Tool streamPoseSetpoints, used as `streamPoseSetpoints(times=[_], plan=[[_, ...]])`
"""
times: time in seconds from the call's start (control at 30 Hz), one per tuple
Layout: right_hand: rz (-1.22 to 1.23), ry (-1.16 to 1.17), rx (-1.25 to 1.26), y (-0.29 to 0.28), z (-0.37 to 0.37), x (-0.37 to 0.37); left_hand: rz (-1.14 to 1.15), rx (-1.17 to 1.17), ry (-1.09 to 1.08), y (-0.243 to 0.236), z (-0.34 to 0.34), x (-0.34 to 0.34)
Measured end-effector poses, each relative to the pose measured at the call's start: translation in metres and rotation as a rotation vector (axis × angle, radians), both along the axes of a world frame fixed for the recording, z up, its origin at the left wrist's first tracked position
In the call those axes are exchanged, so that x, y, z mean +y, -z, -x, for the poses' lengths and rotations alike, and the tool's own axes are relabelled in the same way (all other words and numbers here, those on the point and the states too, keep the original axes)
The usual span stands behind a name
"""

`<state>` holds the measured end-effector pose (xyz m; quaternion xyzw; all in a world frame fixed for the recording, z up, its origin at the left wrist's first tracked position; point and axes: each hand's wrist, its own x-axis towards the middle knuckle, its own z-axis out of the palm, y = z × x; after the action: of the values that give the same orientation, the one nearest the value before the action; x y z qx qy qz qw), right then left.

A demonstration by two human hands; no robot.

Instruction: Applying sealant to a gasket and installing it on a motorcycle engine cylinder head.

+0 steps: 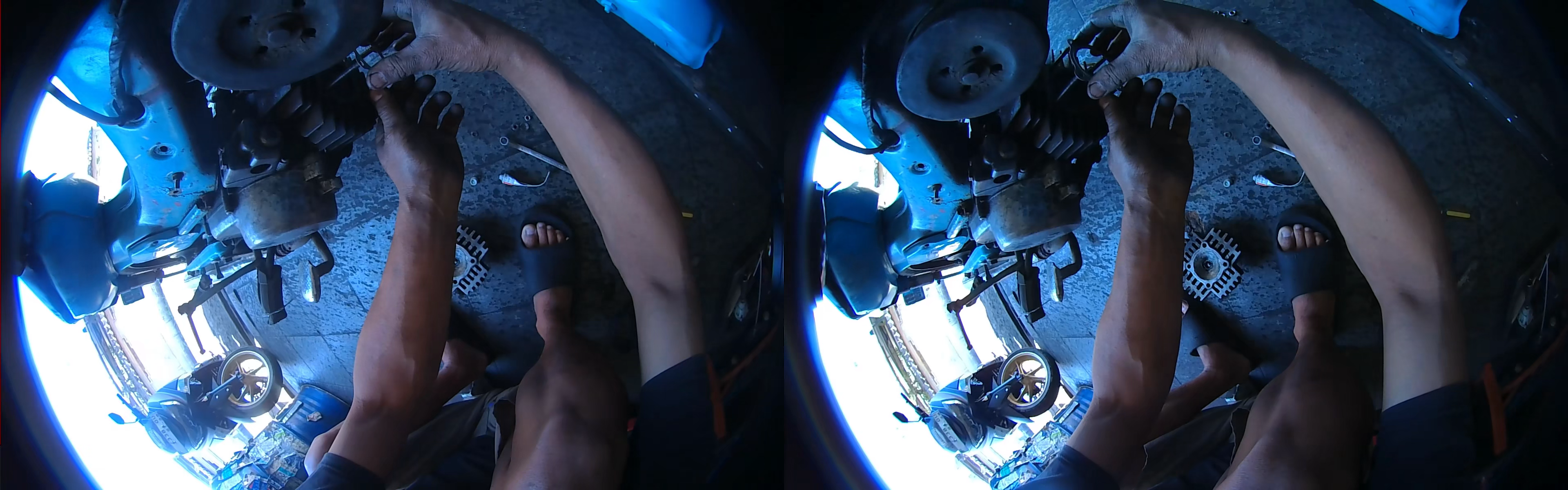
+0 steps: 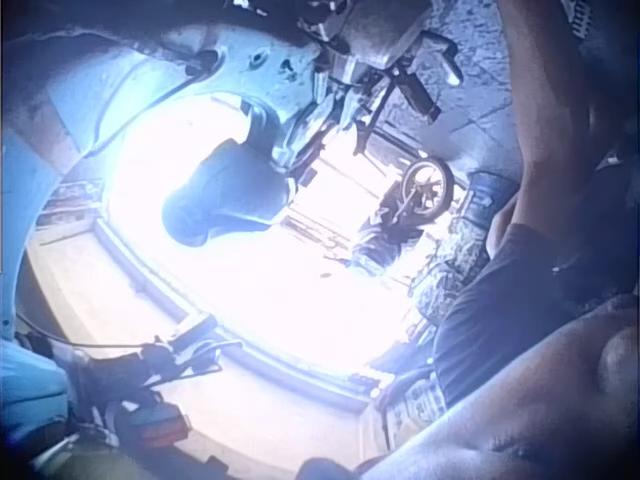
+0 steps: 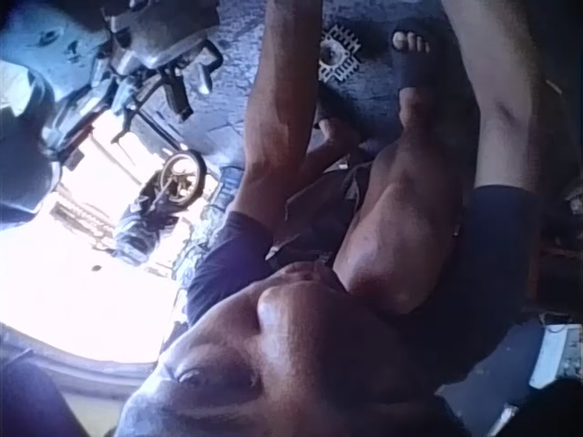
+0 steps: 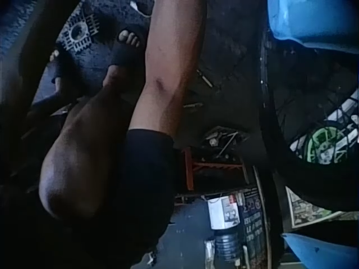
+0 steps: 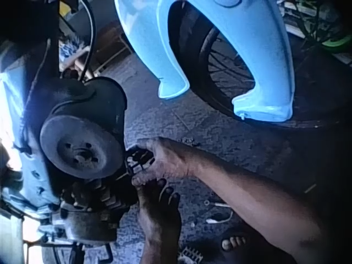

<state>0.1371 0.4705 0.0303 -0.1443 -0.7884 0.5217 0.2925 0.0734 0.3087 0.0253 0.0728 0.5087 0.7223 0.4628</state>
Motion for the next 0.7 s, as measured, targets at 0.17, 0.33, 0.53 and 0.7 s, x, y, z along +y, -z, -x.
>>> streamPoseSetpoints(times=[0.17, 0.33, 0.53, 0.7], plan=[[-0.016, 0.012, -0.104, -0.006, -0.003, 0.000, 0.023, 0.001, 0.062, -0.004, 0.001, -0.003], [-0.042, 0.143, -0.134, -0.002, 0.010, -0.012, 0.049, -0.015, 0.058, -0.005, 0.000, -0.002], [0.029, 0.145, -0.082, 0.017, 0.008, -0.013, 0.016, -0.009, 0.090, -0.011, 0.005, -0.003], [-0.028, 0.248, -0.018, 0.041, 0.027, -0.012, 0.035, -0.010, 0.068, -0.013, 0.006, -0.003]])
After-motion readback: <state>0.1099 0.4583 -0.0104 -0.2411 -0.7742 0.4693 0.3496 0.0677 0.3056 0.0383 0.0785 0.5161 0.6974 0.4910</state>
